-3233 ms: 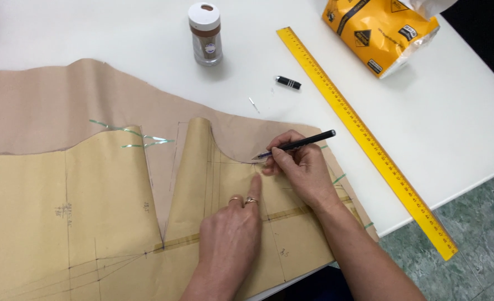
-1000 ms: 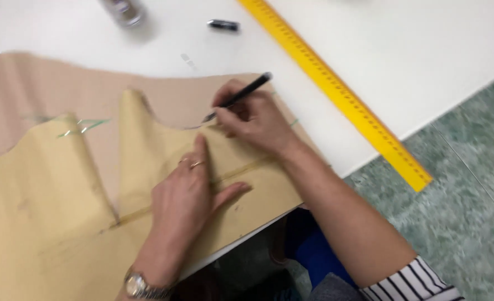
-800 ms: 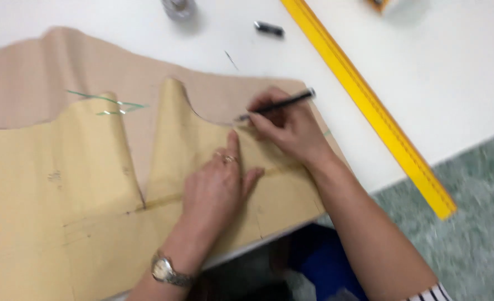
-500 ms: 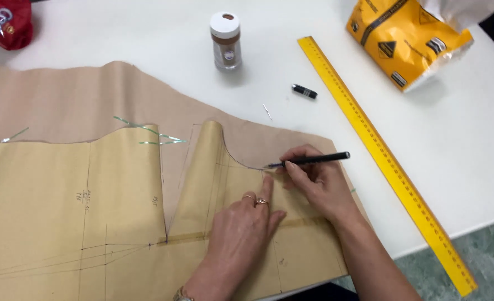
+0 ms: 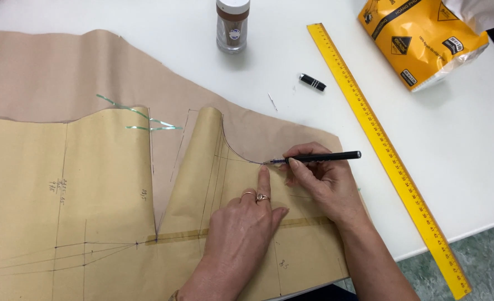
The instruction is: A person is using a pen and a yellow ruler to draw a garment pattern on a large sheet of brown paper.
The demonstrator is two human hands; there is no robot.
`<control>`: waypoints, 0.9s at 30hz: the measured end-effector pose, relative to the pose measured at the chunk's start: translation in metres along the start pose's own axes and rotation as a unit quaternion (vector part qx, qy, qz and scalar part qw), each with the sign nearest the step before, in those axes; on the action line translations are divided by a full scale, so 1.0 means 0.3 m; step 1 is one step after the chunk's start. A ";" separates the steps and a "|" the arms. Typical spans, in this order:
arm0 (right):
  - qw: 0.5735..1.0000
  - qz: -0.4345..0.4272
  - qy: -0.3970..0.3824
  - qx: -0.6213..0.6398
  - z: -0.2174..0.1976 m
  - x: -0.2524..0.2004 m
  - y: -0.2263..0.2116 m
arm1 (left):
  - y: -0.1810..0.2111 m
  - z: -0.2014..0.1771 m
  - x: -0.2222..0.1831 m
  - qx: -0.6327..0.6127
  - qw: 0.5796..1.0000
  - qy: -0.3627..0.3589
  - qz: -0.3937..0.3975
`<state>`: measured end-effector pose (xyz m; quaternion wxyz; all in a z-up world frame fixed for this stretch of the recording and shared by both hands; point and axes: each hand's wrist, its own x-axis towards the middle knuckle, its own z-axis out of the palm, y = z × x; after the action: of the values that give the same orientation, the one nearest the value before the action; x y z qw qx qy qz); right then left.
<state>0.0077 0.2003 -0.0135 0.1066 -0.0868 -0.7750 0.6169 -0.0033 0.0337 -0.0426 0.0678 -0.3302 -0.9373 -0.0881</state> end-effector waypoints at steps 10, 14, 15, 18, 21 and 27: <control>1.000 0.008 0.001 -0.002 0.000 0.001 0.000 | -0.001 -0.016 0.013 -0.040 0.997 -0.066 -0.010; 1.000 0.007 -0.004 -0.004 -0.001 0.002 0.002 | -0.002 -0.019 0.014 -0.046 0.996 -0.072 -0.008; 1.000 -0.002 -0.009 -0.005 -0.001 0.003 0.005 | -0.001 -0.020 0.013 -0.043 0.997 -0.065 -0.009; 1.000 0.006 -0.006 -0.002 -0.002 0.001 0.002 | -0.003 -0.028 0.014 -0.044 0.997 -0.070 -0.008; 1.000 0.008 -0.006 -0.001 -0.003 0.003 0.009 | -0.003 -0.023 0.013 -0.046 0.996 -0.070 -0.009; 1.000 -0.002 -0.012 -0.001 -0.002 0.004 0.008 | -0.003 -0.019 0.012 -0.038 0.997 -0.059 -0.005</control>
<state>0.0069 0.2017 -0.0155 0.0985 -0.0786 -0.7769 0.6169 -0.0062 0.0341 -0.0364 -0.0011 -0.3329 -0.9372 -0.1043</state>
